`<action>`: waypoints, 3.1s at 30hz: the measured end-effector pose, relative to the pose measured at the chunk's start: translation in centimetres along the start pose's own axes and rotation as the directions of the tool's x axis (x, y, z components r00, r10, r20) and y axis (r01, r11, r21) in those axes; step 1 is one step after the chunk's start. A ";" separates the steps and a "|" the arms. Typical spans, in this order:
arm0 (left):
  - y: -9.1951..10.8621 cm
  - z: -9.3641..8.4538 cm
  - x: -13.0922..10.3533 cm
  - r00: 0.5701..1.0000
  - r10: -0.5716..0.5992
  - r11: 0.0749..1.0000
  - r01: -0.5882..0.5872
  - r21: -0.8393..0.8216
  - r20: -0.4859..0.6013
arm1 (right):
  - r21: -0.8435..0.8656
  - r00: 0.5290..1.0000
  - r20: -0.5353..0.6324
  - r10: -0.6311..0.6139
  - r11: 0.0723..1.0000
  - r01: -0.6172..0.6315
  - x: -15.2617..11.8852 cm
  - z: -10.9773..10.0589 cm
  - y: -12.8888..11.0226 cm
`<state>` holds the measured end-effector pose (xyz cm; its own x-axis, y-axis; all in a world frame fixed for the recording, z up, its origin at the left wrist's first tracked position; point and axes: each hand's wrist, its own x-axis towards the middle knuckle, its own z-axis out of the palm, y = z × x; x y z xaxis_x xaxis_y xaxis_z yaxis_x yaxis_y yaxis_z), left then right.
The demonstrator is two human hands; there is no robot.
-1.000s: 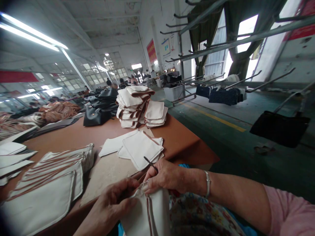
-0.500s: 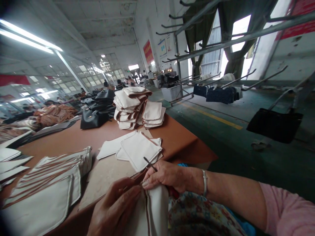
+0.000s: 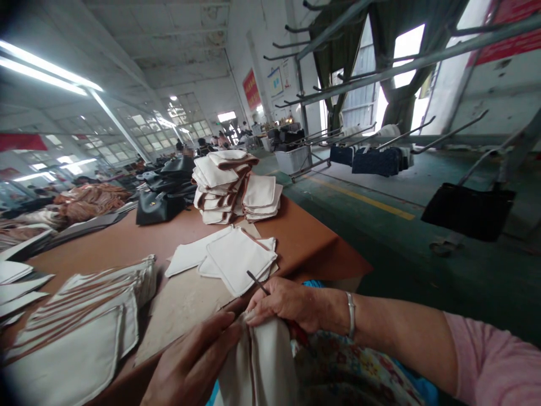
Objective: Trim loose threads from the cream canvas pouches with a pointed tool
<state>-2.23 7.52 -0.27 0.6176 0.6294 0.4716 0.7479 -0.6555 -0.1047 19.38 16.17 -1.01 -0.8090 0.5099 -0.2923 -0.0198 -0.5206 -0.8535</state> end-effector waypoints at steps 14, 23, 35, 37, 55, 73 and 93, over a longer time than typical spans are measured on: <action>0.3 1.4 0.7 0.999 -0.054 0.989 0.054 0.137 -0.004 | -0.151 0.996 0.069 -0.060 0.986 0.070 0.7 -0.7 1.7; 1.2 -1.4 2.2 0.808 -0.571 0.595 0.528 -0.606 0.145 | -0.128 0.994 0.034 -0.102 0.986 0.106 0.3 0.0 0.7; -1.1 -1.9 2.4 0.562 -0.348 0.015 0.804 -0.595 0.750 | -0.355 0.993 -0.031 -0.114 0.930 0.096 -0.3 -0.2 -1.0; -1.0 -1.8 2.5 0.538 -0.368 0.023 0.821 -0.571 0.758 | -0.376 0.991 -0.046 -0.123 0.922 0.097 -0.3 0.0 -1.2; 0.7 -1.9 3.6 0.473 -0.441 -0.333 0.703 -0.629 0.763 | -0.563 0.970 -0.062 -0.237 0.810 0.162 0.2 1.5 -1.9; 0.1 -0.9 2.2 0.500 -0.408 -0.330 0.699 -0.634 0.764 | -0.503 0.977 0.023 -0.213 0.842 0.195 -0.2 1.1 -1.0; 1.5 -2.1 3.8 0.523 -0.670 0.104 0.768 -0.631 0.527 | -0.515 0.931 -0.103 -0.350 0.819 0.251 0.4 2.1 -1.0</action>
<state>0.78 8.07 3.20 -0.0496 0.9883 -0.1443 0.3987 0.1521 0.9044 17.79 15.45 0.62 -0.6859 0.7275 -0.0175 0.0831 0.0543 -0.9951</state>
